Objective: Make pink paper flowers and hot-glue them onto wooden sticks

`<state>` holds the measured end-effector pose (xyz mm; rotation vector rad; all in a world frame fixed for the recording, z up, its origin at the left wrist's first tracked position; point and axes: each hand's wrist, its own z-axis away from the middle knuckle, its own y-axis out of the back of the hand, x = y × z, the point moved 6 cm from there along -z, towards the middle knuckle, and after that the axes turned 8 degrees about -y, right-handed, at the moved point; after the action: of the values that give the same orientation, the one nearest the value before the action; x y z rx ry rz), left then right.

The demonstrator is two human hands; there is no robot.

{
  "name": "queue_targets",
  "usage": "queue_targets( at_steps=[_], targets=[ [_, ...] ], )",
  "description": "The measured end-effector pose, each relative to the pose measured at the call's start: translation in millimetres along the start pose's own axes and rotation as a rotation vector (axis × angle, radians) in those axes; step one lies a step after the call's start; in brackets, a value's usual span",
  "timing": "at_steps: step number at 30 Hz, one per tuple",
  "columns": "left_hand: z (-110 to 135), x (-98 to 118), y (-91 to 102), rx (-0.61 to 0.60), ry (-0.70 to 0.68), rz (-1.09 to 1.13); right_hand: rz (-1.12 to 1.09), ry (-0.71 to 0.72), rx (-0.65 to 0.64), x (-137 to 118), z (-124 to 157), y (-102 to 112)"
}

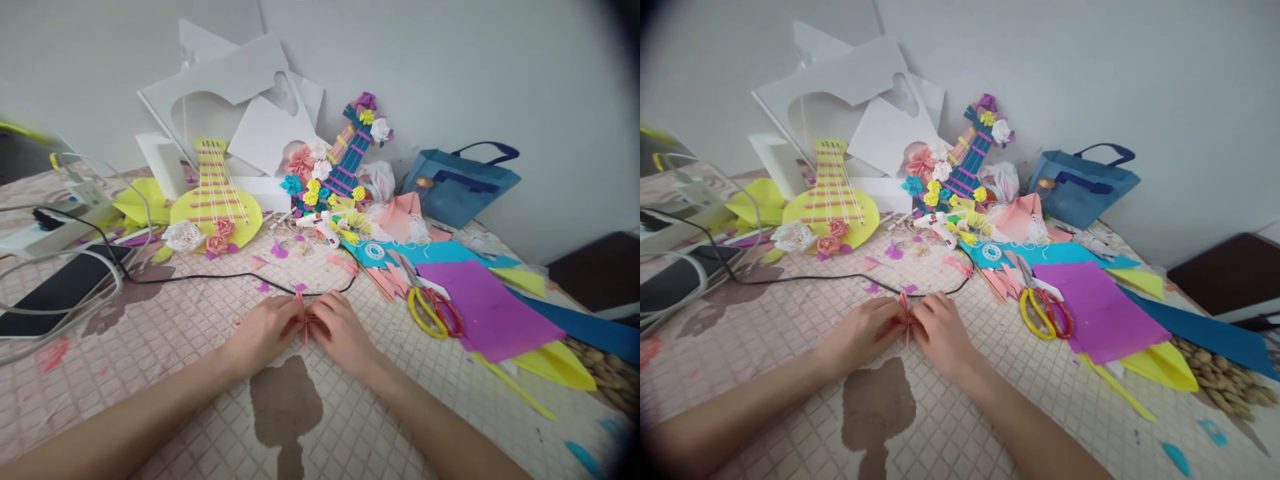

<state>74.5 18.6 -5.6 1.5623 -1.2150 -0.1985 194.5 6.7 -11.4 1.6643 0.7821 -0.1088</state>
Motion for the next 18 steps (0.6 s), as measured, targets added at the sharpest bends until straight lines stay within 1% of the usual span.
queue_targets(
  at_steps=[5, 10, 15, 18],
  targets=[
    [1.6, -3.1, -1.9, -0.035, 0.064, -0.006, -0.005, 0.007, 0.011, 2.5, 0.9, -1.1],
    [1.6, -3.2, 0.7, 0.001, 0.069, 0.004, -0.015, 0.013, 0.008, 2.6, 1.0, -1.0],
    [1.2, -0.8, 0.8, 0.005, 0.054, -0.013, 0.002, -0.010, 0.017, 2.8, 0.6, -1.4],
    [2.0, 0.0, 2.1, 0.057, 0.059, -0.015, -0.002, -0.008, 0.012, 2.2, 0.8, -2.2]
  ],
)
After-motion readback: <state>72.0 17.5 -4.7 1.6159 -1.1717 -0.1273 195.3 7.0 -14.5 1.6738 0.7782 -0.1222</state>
